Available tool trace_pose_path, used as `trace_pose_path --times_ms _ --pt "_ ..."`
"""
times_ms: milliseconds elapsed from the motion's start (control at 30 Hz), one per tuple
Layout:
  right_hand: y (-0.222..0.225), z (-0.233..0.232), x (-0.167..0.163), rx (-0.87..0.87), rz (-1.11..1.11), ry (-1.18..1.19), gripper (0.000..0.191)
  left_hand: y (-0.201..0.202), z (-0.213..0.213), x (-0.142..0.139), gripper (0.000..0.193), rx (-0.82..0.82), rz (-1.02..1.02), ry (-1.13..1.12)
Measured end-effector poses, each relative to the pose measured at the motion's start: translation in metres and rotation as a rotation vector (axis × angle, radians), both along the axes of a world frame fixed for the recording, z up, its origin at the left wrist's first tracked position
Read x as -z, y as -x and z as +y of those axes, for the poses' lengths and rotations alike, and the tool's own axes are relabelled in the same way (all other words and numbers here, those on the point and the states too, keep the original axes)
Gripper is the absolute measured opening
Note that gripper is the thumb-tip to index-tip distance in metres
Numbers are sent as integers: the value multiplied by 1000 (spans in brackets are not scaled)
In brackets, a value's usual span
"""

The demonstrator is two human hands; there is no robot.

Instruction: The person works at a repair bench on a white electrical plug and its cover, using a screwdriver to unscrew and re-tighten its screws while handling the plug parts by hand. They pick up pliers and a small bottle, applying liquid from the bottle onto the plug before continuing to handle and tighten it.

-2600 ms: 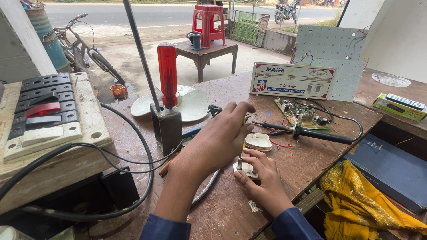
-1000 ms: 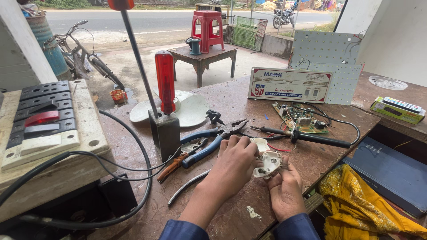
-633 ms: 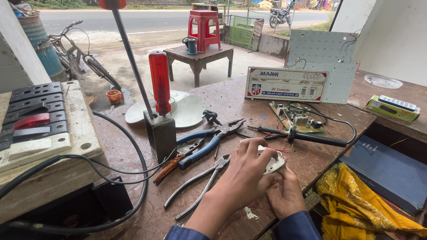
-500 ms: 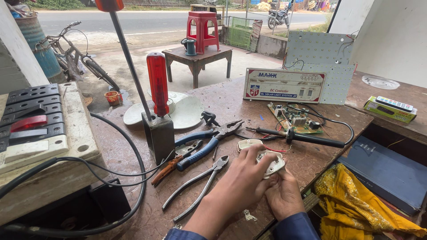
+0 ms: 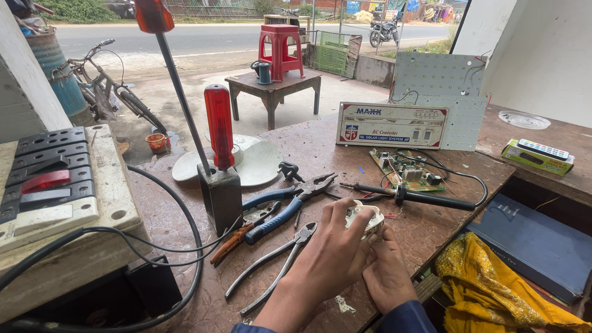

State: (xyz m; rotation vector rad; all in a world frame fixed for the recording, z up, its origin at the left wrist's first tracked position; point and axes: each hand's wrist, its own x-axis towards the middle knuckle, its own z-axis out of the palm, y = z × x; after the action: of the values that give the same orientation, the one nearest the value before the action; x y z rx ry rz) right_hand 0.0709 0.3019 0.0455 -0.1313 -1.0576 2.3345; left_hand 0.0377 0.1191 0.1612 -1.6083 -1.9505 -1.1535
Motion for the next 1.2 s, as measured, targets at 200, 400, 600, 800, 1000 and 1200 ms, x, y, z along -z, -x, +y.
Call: trace_pose_path --times_ms 200,400,600,800,1000,1200 --pt "2 -6 -4 150 -7 -100 40 0 -2 -4 51 6 1 4" --pt "-3 -10 -9 123 -1 -103 33 3 -5 -4 51 -13 -29 -20" --pt "-3 -6 -7 71 -47 -56 29 6 -4 -4 49 -18 -34 7" --pt "-7 -13 -18 104 -45 -55 36 8 -6 -3 48 5 -29 -22" --pt "-12 -22 -32 72 -136 -97 33 9 -6 -3 39 28 -139 -59" --pt "-11 -24 -37 96 -156 -46 32 9 -9 -9 34 50 -240 -26"
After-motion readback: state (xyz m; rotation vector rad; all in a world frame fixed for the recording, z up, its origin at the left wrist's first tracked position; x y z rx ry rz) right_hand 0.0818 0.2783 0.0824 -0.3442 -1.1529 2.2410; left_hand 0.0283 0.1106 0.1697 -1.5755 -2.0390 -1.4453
